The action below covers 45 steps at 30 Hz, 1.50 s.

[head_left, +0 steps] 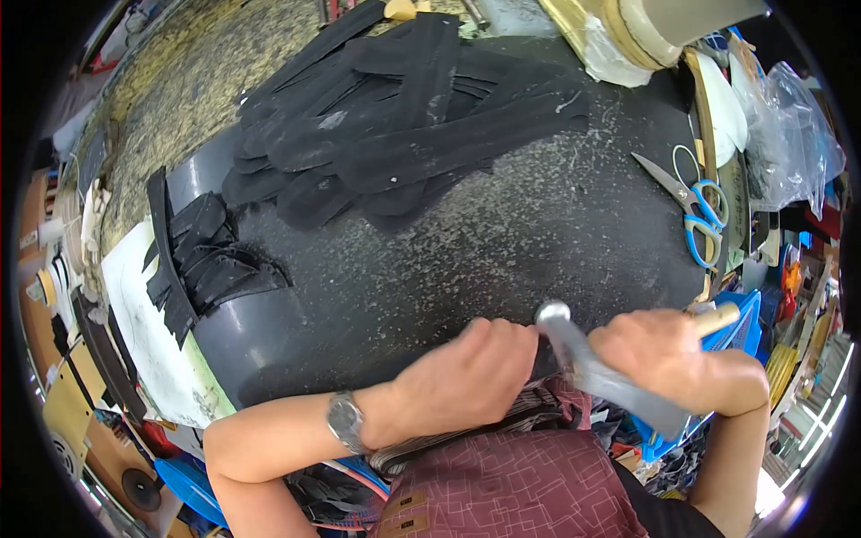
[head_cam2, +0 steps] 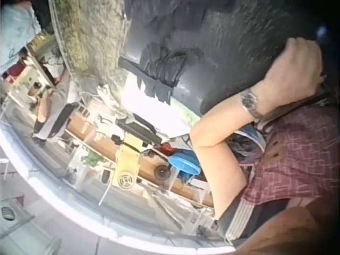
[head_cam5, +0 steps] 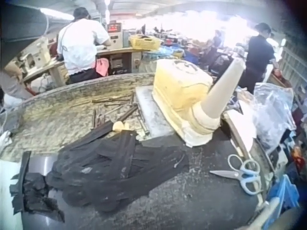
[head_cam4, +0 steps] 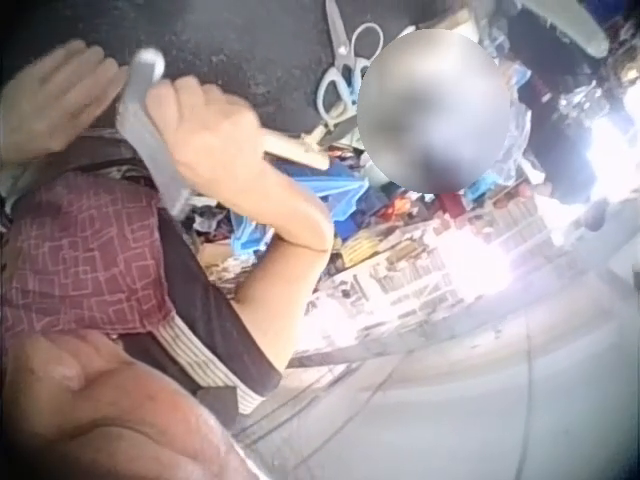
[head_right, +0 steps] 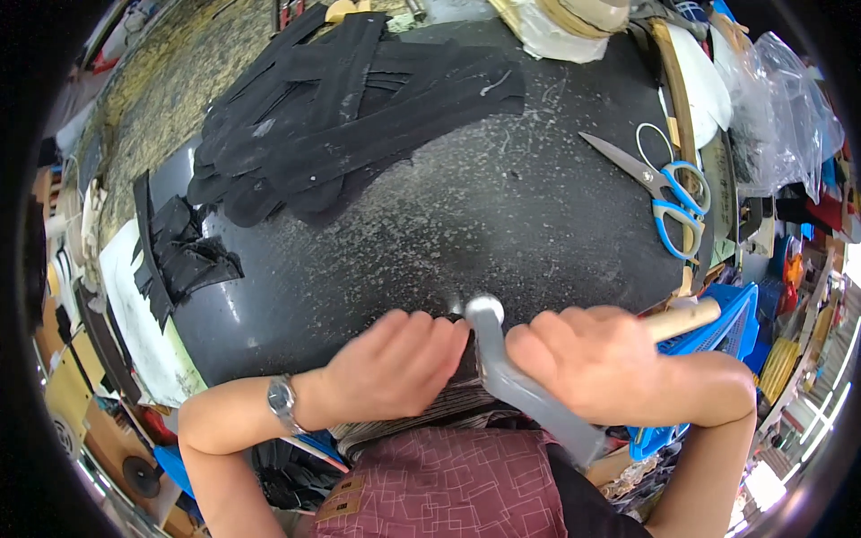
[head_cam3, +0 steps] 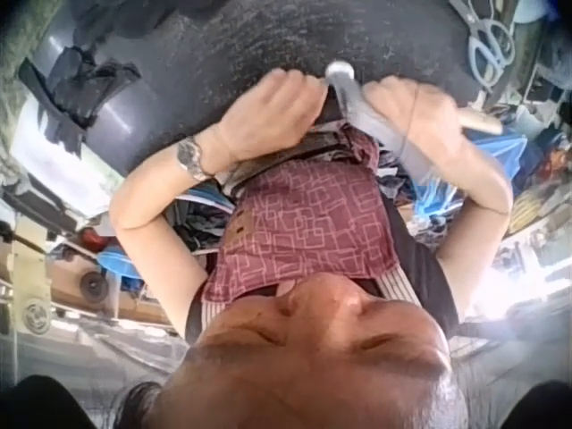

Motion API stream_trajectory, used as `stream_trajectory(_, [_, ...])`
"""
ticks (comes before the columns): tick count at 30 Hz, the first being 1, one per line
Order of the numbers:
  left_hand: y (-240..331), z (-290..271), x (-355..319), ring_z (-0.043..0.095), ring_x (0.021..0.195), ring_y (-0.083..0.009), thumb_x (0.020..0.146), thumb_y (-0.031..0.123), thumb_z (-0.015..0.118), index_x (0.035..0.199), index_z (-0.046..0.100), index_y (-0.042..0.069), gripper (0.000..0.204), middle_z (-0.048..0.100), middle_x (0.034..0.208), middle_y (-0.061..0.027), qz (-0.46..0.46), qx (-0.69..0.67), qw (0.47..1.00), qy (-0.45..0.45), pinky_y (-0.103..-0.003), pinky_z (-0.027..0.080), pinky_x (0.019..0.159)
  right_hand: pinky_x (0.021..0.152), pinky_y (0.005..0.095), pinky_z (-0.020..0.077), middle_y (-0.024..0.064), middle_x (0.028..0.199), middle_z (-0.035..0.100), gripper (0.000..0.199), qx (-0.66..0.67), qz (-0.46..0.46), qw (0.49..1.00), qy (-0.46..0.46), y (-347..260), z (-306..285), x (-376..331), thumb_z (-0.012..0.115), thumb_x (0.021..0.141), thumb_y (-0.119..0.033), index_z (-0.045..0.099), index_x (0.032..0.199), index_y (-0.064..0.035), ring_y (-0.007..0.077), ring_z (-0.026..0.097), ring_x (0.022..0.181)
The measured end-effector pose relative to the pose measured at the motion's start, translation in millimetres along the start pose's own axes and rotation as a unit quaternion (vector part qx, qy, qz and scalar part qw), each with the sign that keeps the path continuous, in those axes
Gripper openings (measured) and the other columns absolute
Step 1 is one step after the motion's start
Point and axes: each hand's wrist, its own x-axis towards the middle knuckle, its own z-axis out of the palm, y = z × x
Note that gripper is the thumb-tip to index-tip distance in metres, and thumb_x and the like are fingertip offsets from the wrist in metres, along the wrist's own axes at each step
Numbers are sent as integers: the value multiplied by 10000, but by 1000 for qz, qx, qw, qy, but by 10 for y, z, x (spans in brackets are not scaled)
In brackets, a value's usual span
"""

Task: The recorder is applying adhesive and hammering the edges of leather shoe components at a workbench.

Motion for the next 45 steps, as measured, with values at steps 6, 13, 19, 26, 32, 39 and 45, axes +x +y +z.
stream_trajectory(6, [13, -54, -92, 536, 811, -207, 676, 143, 549, 959, 618, -27, 337, 567, 923, -91, -33, -25, 999, -5, -329, 442, 711, 411, 278, 411, 16, 635, 396, 259, 54, -19, 994, 96, 6, 58, 93, 576, 637, -174, 500, 852, -51, 138, 496, 501])
stream_trajectory(13, [1, -43, -239, 523, 844, -239, 685, 177, 531, 870, 610, -53, 305, 572, 913, -119, -86, -102, 990, 38, -347, 430, 788, 404, 274, 408, 11, 638, 398, 266, 25, -51, 997, 57, -47, -43, 203, 570, 636, -181, 505, 859, -49, 136, 492, 499])
stream_trajectory(19, [38, -128, -417, 529, 871, -243, 698, 166, 529, 901, 619, -59, 316, 585, 949, -126, -79, -48, 996, 4, -353, 430, 799, 406, 274, 407, 13, 638, 404, 282, 37, -73, 996, 38, -73, -12, 335, 571, 633, -188, 513, 871, -47, 138, 495, 501])
stream_trajectory(26, [120, -191, -528, 525, 906, -252, 731, 173, 523, 917, 630, -70, 325, 585, 1005, -143, -70, 50, 996, -16, -357, 429, 818, 417, 268, 409, 20, 633, 407, 333, 78, -95, 992, 32, -126, -35, 488, 582, 622, -189, 519, 902, -21, 136, 497, 503])
stream_trajectory(32, [115, -279, -683, 529, 854, -209, 682, 150, 559, 971, 630, -50, 359, 560, 951, -103, -176, -108, 978, 12, -335, 450, 742, 415, 268, 410, 29, 643, 408, 326, 92, -116, 989, 21, -172, -95, 677, 576, 624, -188, 520, 894, -14, 138, 489, 504])
stream_trajectory(39, [236, -286, -807, 520, 900, -257, 715, 189, 519, 932, 619, -67, 350, 575, 971, -133, -148, 45, 988, -4, -367, 414, 820, 398, 267, 392, 20, 633, 404, 313, 15, -159, 987, -3, -288, -131, 793, 571, 637, -187, 518, 891, -13, 135, 489, 493])
stream_trajectory(45, [311, -336, -989, 531, 924, -255, 719, 191, 513, 928, 620, -60, 344, 589, 969, -139, -244, -58, 967, 34, -375, 426, 839, 377, 255, 369, 17, 619, 409, 312, 85, -142, 986, -8, -362, -116, 1015, 590, 626, -193, 530, 877, -16, 133, 478, 462])
